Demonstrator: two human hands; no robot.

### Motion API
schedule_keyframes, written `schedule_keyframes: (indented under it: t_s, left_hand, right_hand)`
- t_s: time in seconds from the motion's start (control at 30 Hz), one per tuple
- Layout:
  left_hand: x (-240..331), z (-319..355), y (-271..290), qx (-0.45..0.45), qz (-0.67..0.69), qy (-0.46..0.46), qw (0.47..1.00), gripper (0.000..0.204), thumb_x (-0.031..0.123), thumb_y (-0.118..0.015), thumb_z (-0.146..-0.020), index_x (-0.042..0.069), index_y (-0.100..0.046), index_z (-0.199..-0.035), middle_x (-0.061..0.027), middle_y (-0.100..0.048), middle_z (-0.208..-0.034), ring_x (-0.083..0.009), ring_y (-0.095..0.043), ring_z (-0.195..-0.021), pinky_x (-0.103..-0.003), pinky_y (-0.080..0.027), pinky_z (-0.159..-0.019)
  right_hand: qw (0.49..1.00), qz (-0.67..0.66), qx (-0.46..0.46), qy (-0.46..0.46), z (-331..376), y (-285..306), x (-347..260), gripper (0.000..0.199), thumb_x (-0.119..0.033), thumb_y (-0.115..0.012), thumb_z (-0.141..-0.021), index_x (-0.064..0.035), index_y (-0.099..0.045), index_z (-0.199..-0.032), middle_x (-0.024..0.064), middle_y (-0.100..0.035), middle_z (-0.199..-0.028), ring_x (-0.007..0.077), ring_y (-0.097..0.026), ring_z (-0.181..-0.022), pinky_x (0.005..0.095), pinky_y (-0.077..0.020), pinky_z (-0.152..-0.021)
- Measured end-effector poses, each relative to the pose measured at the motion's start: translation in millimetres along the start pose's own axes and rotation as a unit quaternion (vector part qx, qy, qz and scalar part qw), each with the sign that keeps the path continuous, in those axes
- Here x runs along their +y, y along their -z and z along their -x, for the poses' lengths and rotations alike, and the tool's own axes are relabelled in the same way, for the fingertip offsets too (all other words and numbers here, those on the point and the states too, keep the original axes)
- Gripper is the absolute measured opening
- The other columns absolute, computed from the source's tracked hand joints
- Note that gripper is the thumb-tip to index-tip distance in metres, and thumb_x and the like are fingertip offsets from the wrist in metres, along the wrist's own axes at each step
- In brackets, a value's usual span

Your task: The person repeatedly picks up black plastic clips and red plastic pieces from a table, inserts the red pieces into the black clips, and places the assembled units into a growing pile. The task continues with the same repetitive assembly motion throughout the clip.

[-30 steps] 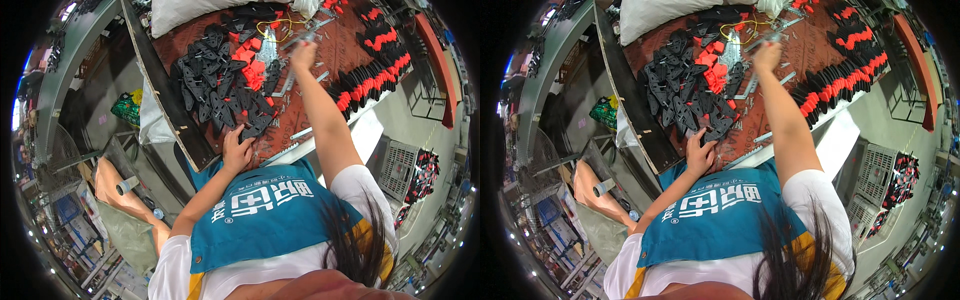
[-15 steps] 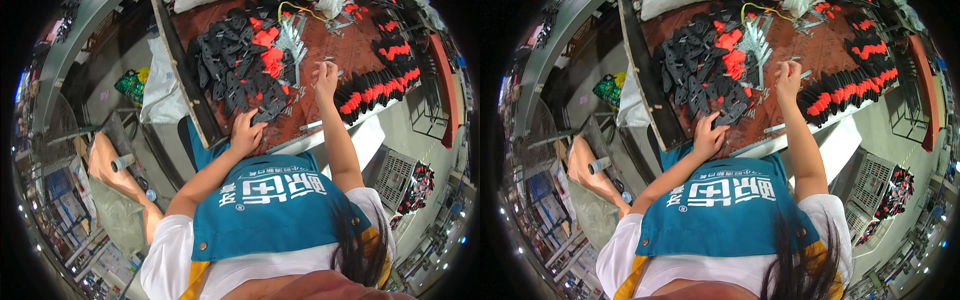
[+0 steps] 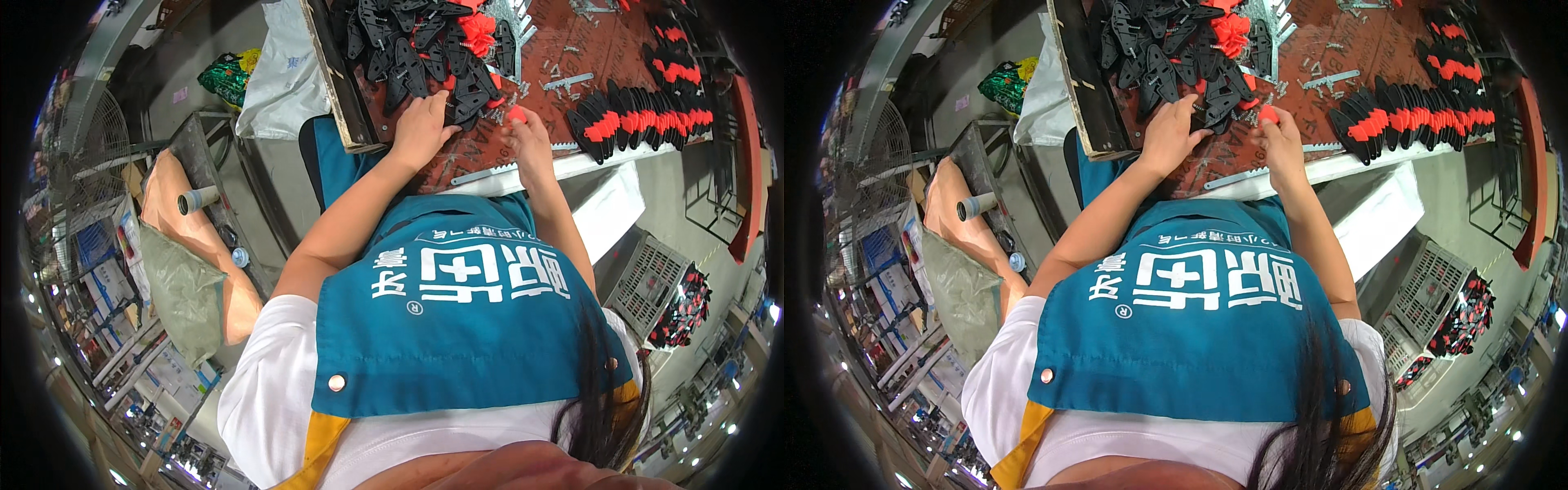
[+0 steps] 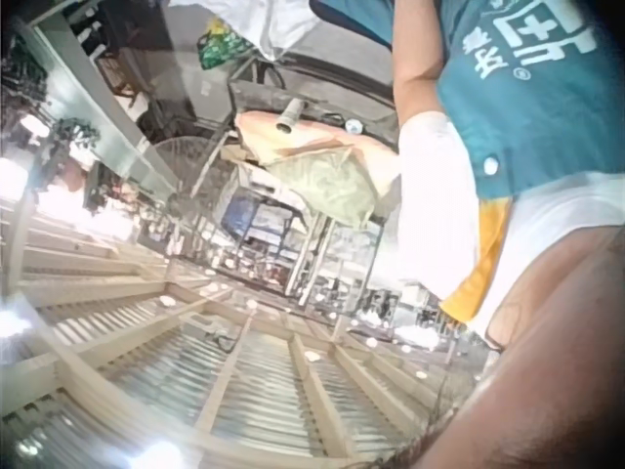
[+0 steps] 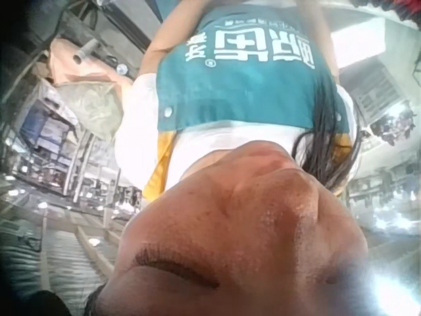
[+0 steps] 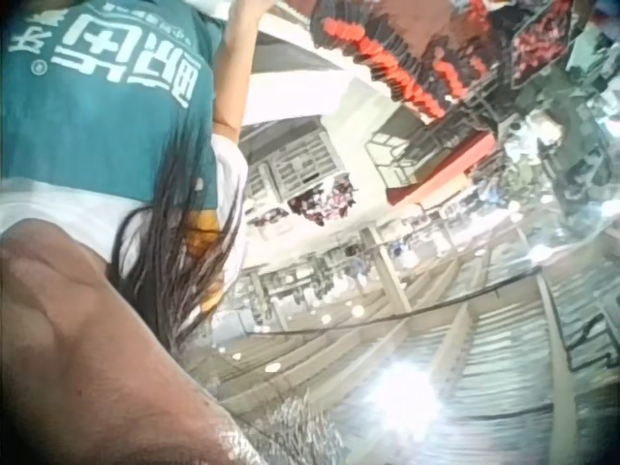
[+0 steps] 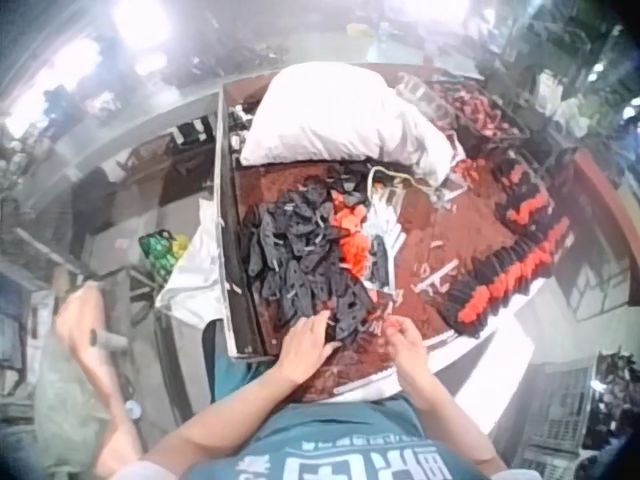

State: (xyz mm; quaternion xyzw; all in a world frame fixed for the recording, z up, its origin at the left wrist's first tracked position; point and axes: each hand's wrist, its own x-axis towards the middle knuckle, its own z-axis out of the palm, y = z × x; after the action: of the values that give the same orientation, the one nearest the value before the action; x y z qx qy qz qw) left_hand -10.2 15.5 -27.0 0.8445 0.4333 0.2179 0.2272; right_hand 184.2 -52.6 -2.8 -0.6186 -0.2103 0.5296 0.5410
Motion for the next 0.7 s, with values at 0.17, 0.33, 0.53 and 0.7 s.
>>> schedule_keyframes:
  t_s: [0.17, 0.33, 0.53, 0.7]
  left_hand:
    - [11, 6, 23, -0.129, 0.497, 0.256, 0.819, 0.031, 0.026, -0.049, -0.096, -0.002, -0.055, -0.108, -0.0131, -0.065, -0.103, -0.0214, -0.064, -0.090, -0.032, -0.051, -0.078]
    - [29, 21, 47, -0.059, 0.722, 0.344, 0.597, 0.023, 0.023, -0.050, -0.097, 0.004, -0.059, -0.106, -0.0059, -0.064, -0.099, -0.0113, -0.060, -0.090, -0.030, -0.049, -0.080]
    - [29, 28, 45, -0.032, 0.673, 0.318, 0.667, 0.014, 0.020, -0.058, -0.093, 0.009, -0.059, -0.102, 0.0022, -0.062, -0.093, -0.0070, -0.058, -0.084, -0.025, -0.047, -0.075]
    - [34, 26, 53, 0.004, 0.645, 0.302, 0.702, 0.012, 0.017, -0.059, -0.092, 0.009, -0.058, -0.101, 0.0024, -0.062, -0.093, -0.0068, -0.058, -0.084, -0.024, -0.047, -0.073]
  right_hand:
    - [0.995, 0.037, -0.055, 0.080, 6, -6, -2, 0.031, -0.013, -0.054, -0.093, -0.0006, -0.053, -0.122, 0.0058, -0.056, -0.106, 0.0126, -0.056, -0.095, 0.0246, -0.0462, -0.082]
    - [0.987, 0.114, -0.093, 0.070, 24, -16, -22, 0.029, -0.012, -0.060, -0.090, -0.0032, -0.060, -0.117, -0.0001, -0.060, -0.087, 0.0069, -0.053, -0.079, 0.0235, -0.0440, -0.068]
    - [0.986, -0.011, -0.155, 0.054, 33, -31, -33, 0.029, -0.015, -0.062, -0.090, -0.0018, -0.060, -0.116, 0.0009, -0.061, -0.089, 0.0087, -0.054, -0.080, 0.0211, -0.0426, -0.073]
    - [0.981, 0.061, -0.155, 0.105, 30, -28, -25, 0.028, -0.011, -0.060, -0.091, -0.0018, -0.058, -0.117, 0.0041, -0.063, -0.099, 0.0100, -0.058, -0.083, 0.0235, -0.0469, -0.078]
